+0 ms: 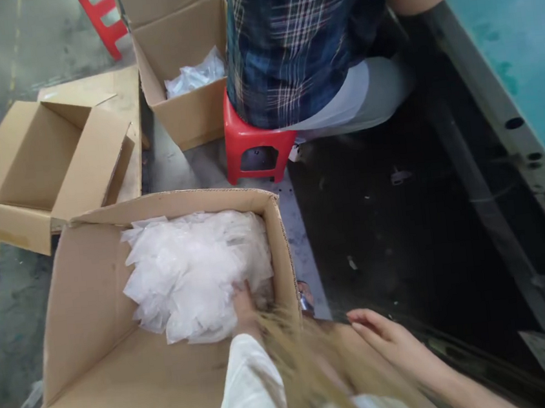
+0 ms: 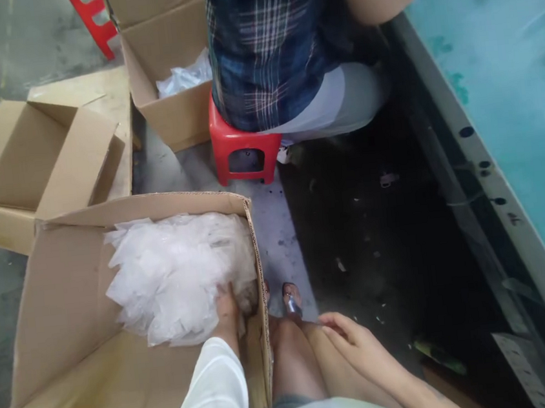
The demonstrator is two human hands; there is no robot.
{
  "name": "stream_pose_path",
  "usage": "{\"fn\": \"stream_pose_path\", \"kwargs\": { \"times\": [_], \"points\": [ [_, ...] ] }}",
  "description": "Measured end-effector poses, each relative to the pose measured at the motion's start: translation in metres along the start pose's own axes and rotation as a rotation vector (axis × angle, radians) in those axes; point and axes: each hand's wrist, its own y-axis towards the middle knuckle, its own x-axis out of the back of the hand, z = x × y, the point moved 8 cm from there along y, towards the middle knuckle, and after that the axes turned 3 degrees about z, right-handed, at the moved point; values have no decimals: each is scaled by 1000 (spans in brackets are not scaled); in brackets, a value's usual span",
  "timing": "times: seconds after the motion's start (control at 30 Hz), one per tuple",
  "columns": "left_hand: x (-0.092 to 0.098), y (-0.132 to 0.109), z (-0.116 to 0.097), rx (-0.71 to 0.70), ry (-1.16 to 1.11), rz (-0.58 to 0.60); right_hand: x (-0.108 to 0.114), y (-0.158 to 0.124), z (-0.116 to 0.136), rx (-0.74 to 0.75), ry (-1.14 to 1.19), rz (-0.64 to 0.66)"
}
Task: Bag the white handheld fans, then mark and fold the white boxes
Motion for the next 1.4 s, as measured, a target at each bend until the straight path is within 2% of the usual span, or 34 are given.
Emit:
{"fn": "stream_pose_path", "kwargs": {
  "times": [0.07,0.17,0.27,0.4,0.5,0.6,0.63,0.7,0.73,0.8,0.87,0.93,1.0,1.13,1.23,1.3,1.4],
  "points": [
    [26,-2,7,15,-62,-3,5,-4,10,3,-39,-3],
    [78,-20,12,-17,-208,15,3,-16,31,48,-67,54],
    [138,-57,14,-46,-384,11,-2,-33,55,103,-35,130],
    [209,-114,20,-19,-570,-92,-7,-58,97,156,-3,200],
    [247,-147,24,15,-656,-214,-28,-77,135,189,78,346],
    [268,-172,21,27,-700,-341,-77,-90,172,131,209,564],
    [271,-178,18,23,-709,-376,-97,-90,185,112,243,622],
    [271,-188,9,-4,-724,-421,-131,-78,215,122,272,619],
    [268,-192,5,-25,-729,-427,-142,-65,231,153,276,551],
    [258,-195,-4,-78,-739,-411,-150,-32,258,201,207,335],
    [247,-196,-7,-137,-747,-384,-150,0,274,174,72,177],
    [239,-195,-2,-172,-753,-378,-144,27,279,120,-6,119],
    [236,-193,13,-160,-764,-405,-132,44,275,84,-11,99],
    [231,-192,47,-69,-824,-467,-98,56,268,46,4,50],
    [221,-194,56,-40,-925,-433,-83,56,285,73,8,37],
    [214,-198,55,-35,-990,-409,-88,55,309,121,4,46],
    [210,-204,54,-16,-1038,-419,-122,48,357,211,3,108]
  ]
}}
